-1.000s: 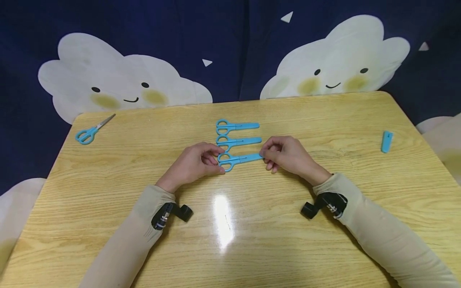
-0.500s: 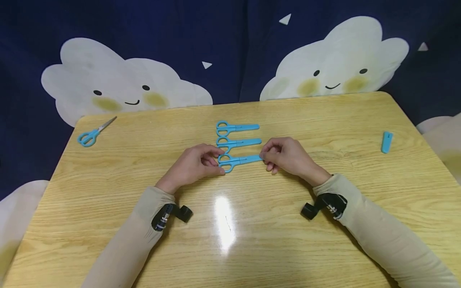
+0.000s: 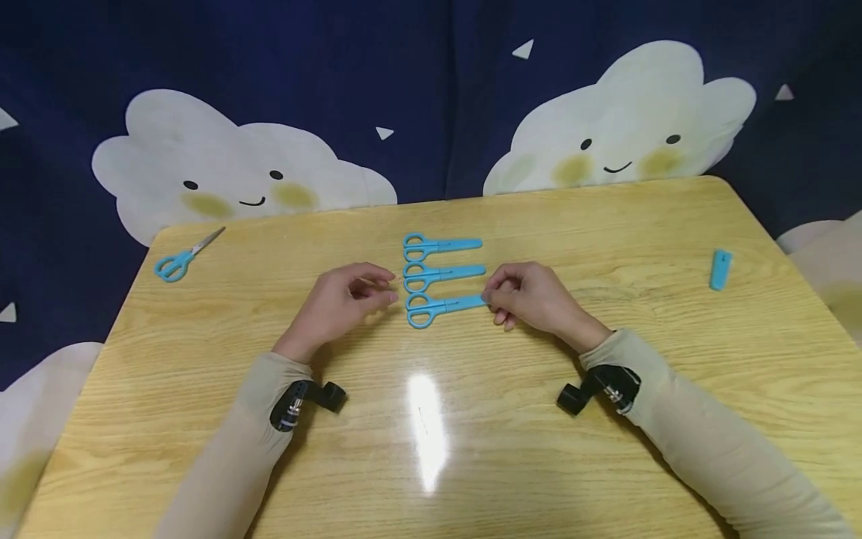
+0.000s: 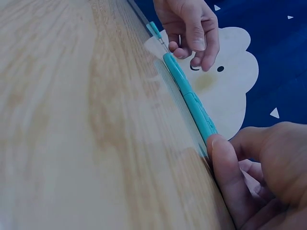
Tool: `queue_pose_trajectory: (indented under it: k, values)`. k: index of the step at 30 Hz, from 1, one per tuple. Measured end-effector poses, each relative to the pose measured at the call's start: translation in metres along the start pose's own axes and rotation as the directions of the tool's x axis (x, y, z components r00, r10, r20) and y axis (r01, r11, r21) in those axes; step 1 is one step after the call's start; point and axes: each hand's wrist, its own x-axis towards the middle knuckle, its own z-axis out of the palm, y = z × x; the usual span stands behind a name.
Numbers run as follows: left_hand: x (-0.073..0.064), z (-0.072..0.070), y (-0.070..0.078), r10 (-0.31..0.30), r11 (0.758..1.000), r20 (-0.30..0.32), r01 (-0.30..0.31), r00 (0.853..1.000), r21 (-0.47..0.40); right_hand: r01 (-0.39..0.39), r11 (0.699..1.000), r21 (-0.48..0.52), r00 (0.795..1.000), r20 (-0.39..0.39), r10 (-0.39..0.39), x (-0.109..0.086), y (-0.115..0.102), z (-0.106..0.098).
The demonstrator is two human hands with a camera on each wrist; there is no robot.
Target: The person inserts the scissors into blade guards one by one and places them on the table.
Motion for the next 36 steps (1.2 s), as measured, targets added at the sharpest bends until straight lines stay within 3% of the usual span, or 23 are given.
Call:
queue_pose_trajectory:
  k: [12,18,23,31,34,36]
  values:
    - [-0.002,-0.027,-0.017,-0.003,0.997,-0.148,0.013,0.989,0.072,0.007,1.0,-0.03,1.0,-0.019,-0.007,0.0,0.001,-0.001]
    - [-0.003,-0.041,-0.03,-0.018,0.996,-0.186,0.035,0.982,0.086,0.003,1.0,-0.02,1.0,-0.008,-0.003,-0.002,0.001,0.0]
    - [-0.009,-0.056,-0.04,-0.057,0.993,-0.245,0.081,0.968,0.088,0.009,1.0,-0.021,1.0,-0.002,-0.009,0.0,0.001,0.003]
    - [-0.022,-0.087,-0.052,-0.129,0.982,-0.365,0.171,0.922,0.085,0.01,1.0,-0.024,1.0,-0.002,-0.01,0.0,-0.001,0.004]
    - [-0.023,-0.099,-0.059,-0.174,0.979,-0.413,0.201,0.894,0.023,0.007,1.0,-0.02,1.0,-0.006,-0.007,-0.001,-0.001,0.002]
    - [-0.022,-0.105,-0.063,-0.222,0.973,-0.447,0.229,0.866,-0.039,0.01,1.0,-0.019,1.0,-0.009,-0.011,-0.001,0.0,0.002]
